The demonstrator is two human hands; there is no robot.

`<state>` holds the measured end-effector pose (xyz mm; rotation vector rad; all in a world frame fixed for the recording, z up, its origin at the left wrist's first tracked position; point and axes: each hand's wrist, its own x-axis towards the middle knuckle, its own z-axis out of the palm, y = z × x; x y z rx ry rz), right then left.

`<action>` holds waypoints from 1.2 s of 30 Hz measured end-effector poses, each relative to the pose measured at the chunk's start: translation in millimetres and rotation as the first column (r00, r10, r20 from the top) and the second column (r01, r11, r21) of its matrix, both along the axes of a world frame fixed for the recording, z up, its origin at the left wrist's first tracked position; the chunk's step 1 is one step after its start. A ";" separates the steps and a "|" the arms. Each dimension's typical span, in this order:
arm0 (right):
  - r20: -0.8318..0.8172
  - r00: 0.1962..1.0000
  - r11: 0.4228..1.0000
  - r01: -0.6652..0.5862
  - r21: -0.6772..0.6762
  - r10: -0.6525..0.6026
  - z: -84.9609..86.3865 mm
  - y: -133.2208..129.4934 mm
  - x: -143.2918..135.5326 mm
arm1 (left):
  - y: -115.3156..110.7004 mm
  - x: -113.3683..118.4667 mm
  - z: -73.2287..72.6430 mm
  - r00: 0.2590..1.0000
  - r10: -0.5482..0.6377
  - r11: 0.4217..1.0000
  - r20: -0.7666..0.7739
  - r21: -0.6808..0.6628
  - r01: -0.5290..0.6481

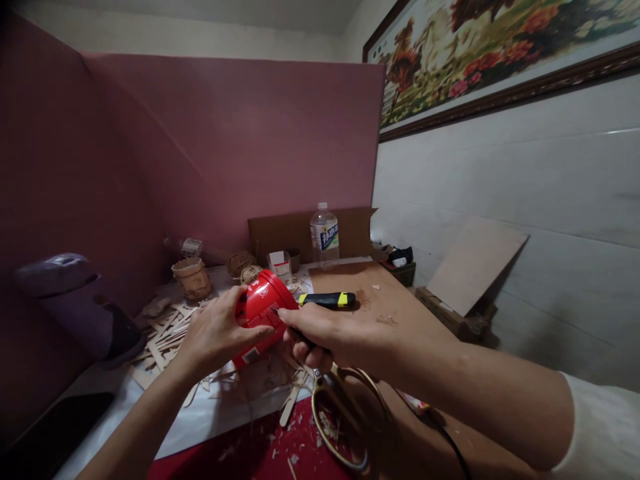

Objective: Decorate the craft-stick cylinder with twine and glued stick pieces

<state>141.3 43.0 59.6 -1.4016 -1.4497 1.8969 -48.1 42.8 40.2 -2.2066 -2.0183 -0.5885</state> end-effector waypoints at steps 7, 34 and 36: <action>0.019 0.999 0.995 0.031 -0.097 -0.030 6.1 -3.1 -1.7 | 1.1 -2.5 -6.2 0.997 -0.083 0.993 -0.010 0.085 0.083; 0.045 0.991 0.988 0.128 -0.089 -0.124 14.9 -13.5 -11.9 | -1.1 -1.9 -3.9 0.995 -0.089 0.991 -0.038 0.097 0.093; 0.026 0.988 0.986 0.152 -0.065 -0.151 13.4 -15.2 -12.9 | -1.6 -1.5 -3.3 0.995 -0.087 0.991 -0.038 0.094 0.090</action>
